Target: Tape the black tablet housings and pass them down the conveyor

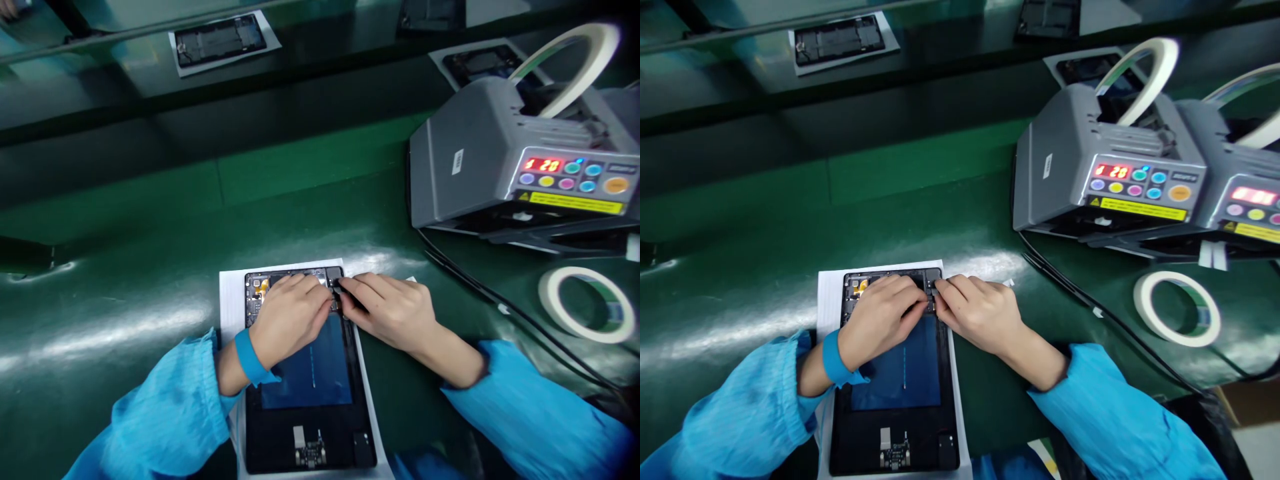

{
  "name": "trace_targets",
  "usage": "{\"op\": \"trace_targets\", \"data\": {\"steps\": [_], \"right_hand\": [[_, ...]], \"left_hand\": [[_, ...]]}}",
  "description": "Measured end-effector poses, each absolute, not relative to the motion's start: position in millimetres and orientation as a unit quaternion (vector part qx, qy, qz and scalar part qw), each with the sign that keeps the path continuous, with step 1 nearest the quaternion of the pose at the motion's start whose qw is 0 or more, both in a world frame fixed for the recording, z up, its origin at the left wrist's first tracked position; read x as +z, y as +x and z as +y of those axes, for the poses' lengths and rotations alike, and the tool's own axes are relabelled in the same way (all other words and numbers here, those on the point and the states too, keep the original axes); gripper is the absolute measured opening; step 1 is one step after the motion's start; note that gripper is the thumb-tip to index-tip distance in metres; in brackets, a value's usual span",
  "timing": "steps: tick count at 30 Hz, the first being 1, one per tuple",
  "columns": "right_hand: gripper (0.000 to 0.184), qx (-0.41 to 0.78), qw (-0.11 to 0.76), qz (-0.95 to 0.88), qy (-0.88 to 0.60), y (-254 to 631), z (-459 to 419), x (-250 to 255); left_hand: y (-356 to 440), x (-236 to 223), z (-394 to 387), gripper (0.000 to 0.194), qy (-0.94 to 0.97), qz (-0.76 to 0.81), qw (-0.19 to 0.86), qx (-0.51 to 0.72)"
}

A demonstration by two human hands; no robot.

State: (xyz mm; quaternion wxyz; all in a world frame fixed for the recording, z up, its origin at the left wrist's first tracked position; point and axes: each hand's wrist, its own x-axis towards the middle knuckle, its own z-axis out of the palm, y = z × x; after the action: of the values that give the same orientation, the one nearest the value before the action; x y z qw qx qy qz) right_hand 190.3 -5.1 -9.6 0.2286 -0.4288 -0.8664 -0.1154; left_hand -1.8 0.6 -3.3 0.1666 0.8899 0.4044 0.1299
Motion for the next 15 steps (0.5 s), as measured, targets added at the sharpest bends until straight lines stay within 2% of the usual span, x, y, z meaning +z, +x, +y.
{"op": "trace_targets", "data": {"steps": [15], "right_hand": [[0.013, -0.115, 0.229, -0.867, -0.427, 190.5, -4.9, -6.8]], "left_hand": [[-1.9, -3.1, 0.3, 0.019, 0.89, 0.406, 0.168, 0.124]]}}
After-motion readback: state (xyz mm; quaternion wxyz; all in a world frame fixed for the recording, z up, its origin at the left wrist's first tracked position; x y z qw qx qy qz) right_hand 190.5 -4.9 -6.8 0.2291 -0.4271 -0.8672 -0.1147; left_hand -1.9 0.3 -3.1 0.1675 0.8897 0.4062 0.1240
